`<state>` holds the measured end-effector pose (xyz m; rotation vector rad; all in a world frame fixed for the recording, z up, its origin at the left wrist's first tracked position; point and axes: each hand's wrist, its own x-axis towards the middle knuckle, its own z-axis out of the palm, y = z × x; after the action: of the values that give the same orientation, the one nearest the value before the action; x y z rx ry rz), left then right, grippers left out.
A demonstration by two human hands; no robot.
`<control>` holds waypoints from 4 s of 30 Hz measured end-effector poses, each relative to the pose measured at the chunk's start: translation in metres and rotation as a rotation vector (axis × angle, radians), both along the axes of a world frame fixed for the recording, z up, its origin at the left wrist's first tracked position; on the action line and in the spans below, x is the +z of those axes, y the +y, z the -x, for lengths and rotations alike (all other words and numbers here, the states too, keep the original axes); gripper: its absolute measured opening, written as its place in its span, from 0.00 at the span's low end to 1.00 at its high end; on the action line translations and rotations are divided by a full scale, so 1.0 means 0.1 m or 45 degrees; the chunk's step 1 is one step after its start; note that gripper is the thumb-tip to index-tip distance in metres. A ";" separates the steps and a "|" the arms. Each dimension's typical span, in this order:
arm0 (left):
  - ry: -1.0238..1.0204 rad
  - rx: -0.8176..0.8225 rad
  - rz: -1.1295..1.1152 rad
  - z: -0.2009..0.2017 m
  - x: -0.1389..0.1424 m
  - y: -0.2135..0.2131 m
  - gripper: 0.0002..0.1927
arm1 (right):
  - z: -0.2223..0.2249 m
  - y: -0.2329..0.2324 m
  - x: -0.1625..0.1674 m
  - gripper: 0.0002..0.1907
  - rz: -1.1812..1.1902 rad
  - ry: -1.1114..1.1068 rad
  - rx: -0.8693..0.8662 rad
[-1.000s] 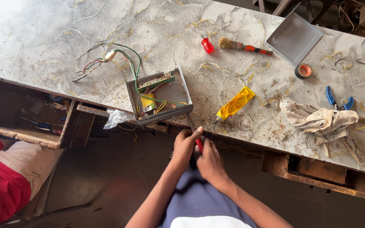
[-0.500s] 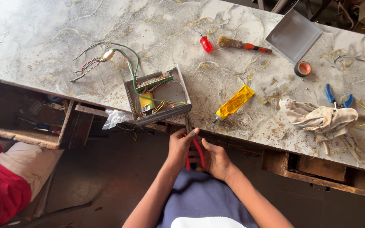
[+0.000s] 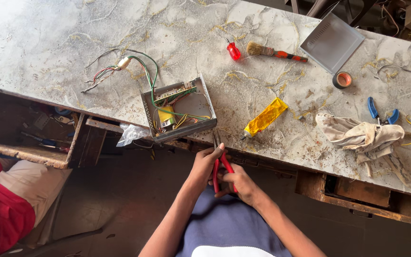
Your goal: The person cleans the interior of a metal electronic casing with a brush, then uses pliers to cut wires and manipulate components inside. They also handle the metal cover and a small black device, performing adjustments and cuts on the electronics.
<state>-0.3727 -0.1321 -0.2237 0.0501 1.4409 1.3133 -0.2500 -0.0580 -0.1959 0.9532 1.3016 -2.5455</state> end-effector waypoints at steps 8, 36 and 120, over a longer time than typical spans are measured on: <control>-0.005 0.074 -0.111 0.02 -0.09 0.02 0.27 | 0.01 0.09 -0.06 0.20 -0.166 -0.127 0.078; -0.261 0.157 -0.203 -0.04 -0.04 0.11 0.25 | 0.14 -0.25 0.05 0.26 -1.587 -0.669 0.297; -0.405 0.285 -0.340 2.10 1.02 0.05 0.27 | 1.95 0.97 0.41 0.11 -1.031 0.484 -1.039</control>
<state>-0.5825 -0.1267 -0.1217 -0.1421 1.0178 1.6114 -0.4449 0.0393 -0.1550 1.3904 2.6329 -2.8403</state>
